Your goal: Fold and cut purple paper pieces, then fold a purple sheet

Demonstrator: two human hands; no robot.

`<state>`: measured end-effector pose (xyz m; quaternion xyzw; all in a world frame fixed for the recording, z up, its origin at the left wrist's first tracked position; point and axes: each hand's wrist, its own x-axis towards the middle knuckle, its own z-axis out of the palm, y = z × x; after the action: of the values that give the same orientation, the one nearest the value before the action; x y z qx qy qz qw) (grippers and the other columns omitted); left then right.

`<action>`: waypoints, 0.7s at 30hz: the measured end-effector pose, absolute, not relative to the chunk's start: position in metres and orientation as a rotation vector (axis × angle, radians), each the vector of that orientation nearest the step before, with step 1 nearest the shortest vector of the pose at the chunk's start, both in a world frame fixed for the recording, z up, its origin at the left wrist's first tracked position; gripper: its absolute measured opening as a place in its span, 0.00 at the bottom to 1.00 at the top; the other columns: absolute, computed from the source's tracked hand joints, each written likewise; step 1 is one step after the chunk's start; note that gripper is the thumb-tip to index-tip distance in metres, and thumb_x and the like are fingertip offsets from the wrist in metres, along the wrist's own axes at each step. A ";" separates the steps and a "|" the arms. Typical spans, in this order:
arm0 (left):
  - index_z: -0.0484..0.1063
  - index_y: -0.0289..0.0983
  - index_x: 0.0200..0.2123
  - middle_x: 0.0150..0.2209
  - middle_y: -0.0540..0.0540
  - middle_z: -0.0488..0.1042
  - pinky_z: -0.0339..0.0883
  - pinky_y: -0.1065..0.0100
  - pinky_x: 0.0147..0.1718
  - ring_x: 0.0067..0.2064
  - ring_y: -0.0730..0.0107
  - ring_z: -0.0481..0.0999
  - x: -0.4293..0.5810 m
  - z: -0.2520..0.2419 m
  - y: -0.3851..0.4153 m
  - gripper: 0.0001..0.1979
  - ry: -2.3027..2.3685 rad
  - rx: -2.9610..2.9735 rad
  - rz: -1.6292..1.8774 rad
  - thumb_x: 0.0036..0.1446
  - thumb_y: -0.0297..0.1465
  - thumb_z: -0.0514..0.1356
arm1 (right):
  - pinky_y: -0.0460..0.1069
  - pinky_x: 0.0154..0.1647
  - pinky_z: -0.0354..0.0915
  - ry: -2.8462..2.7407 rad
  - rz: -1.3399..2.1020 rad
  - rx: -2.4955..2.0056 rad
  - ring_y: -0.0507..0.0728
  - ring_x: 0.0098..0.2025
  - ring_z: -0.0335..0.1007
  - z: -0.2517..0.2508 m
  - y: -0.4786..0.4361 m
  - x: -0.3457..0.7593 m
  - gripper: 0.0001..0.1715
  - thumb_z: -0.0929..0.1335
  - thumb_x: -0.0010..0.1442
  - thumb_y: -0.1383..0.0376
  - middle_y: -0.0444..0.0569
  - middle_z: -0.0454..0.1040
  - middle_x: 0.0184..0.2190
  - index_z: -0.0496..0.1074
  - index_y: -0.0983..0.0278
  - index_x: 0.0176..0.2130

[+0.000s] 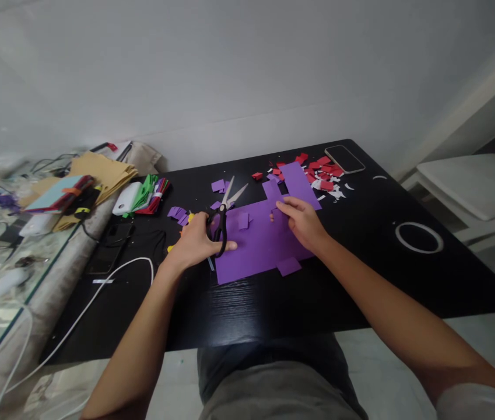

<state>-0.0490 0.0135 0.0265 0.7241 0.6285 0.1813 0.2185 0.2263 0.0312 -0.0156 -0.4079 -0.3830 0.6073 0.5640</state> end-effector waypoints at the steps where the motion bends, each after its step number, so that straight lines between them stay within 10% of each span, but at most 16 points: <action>1: 0.64 0.39 0.35 0.33 0.50 0.68 0.56 0.67 0.31 0.32 0.67 0.66 -0.048 0.026 0.013 0.28 1.733 1.999 0.511 0.44 0.51 0.71 | 0.53 0.40 0.72 -0.913 1.422 -0.964 0.57 0.34 0.77 -0.015 0.031 0.227 0.17 0.80 0.50 0.54 0.45 0.78 0.28 0.77 0.60 0.31; 21: 0.63 0.41 0.27 0.28 0.47 0.72 0.52 0.65 0.29 0.29 0.64 0.69 -0.033 0.018 0.003 0.09 1.467 2.364 0.296 0.56 0.35 0.60 | 0.52 0.39 0.68 -1.189 1.407 -0.914 0.55 0.32 0.73 -0.015 0.023 0.226 0.09 0.76 0.57 0.57 0.44 0.78 0.31 0.81 0.58 0.36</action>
<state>-0.0328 0.0028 0.0184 0.8324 0.5167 0.1042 0.1708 0.2262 0.0234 -0.0151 -0.3805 -0.4953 0.5859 0.5163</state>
